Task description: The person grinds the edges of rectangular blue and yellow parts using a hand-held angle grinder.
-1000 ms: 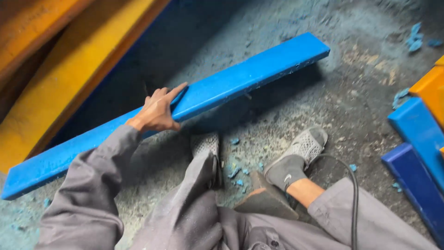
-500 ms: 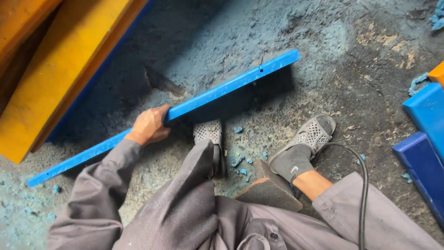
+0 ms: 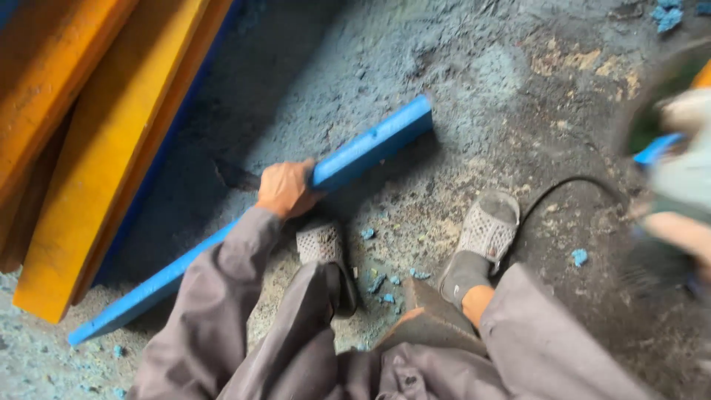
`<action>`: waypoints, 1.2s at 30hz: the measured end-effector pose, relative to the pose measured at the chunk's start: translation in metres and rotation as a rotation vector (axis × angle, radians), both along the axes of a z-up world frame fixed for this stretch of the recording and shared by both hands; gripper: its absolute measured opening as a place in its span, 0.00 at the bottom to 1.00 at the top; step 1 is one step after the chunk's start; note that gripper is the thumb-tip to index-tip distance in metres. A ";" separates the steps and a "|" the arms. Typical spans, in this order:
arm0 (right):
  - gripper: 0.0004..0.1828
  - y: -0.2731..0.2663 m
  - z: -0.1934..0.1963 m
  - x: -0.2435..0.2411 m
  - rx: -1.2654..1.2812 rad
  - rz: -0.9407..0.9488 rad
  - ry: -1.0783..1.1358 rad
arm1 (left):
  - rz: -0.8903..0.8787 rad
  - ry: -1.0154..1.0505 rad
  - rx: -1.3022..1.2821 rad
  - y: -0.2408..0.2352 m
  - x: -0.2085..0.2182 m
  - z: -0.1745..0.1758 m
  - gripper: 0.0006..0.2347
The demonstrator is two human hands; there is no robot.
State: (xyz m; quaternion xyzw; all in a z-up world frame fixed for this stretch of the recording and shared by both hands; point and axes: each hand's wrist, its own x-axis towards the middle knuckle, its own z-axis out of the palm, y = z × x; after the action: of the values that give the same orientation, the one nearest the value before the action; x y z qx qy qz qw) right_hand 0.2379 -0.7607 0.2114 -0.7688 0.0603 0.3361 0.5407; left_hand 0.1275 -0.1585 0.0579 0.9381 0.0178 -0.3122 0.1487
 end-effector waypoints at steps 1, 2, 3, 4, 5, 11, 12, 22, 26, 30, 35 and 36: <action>0.37 0.051 -0.013 0.008 0.010 0.007 0.002 | -0.016 -0.003 -0.028 0.000 -0.006 0.004 0.17; 0.37 0.101 -0.018 0.016 0.019 0.013 0.004 | -0.032 -0.006 -0.057 -0.001 -0.012 0.007 0.15; 0.37 0.109 -0.031 0.018 0.027 0.000 0.041 | -0.044 0.032 -0.050 0.000 -0.018 0.025 0.15; 0.36 0.116 -0.045 0.020 0.091 -0.018 0.122 | -0.014 -0.078 -0.028 0.001 -0.023 0.042 0.14; 0.35 0.121 -0.051 0.011 0.138 -0.054 0.219 | 0.003 -0.170 -0.027 0.000 -0.031 0.063 0.13; 0.42 0.135 -0.065 0.024 0.284 0.216 0.276 | -0.020 -0.204 0.138 0.000 -0.039 0.152 0.15; 0.42 0.141 -0.060 0.038 0.306 0.223 0.277 | -0.019 -0.201 0.161 -0.006 -0.041 0.157 0.15; 0.49 0.172 -0.034 0.042 0.299 0.466 0.208 | -0.048 -0.146 0.187 -0.018 -0.040 0.173 0.16; 0.51 0.171 -0.051 0.036 0.328 0.518 0.054 | -0.044 -0.162 0.152 -0.020 -0.038 0.171 0.16; 0.47 0.172 -0.072 0.034 0.250 0.523 0.232 | -0.057 -0.150 0.142 -0.018 -0.038 0.175 0.17; 0.49 0.155 -0.097 0.028 0.075 0.488 0.188 | -0.060 -0.179 0.125 -0.015 -0.037 0.177 0.16; 0.49 0.153 -0.096 0.026 0.073 0.480 0.186 | -0.067 -0.182 0.122 -0.016 -0.034 0.175 0.16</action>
State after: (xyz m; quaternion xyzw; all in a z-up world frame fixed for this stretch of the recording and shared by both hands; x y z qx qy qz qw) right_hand 0.2634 -0.6082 0.1155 -0.7069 -0.0865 0.5259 0.4650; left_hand 0.0939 -0.1743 0.2329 0.9699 -0.0081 -0.2290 0.0820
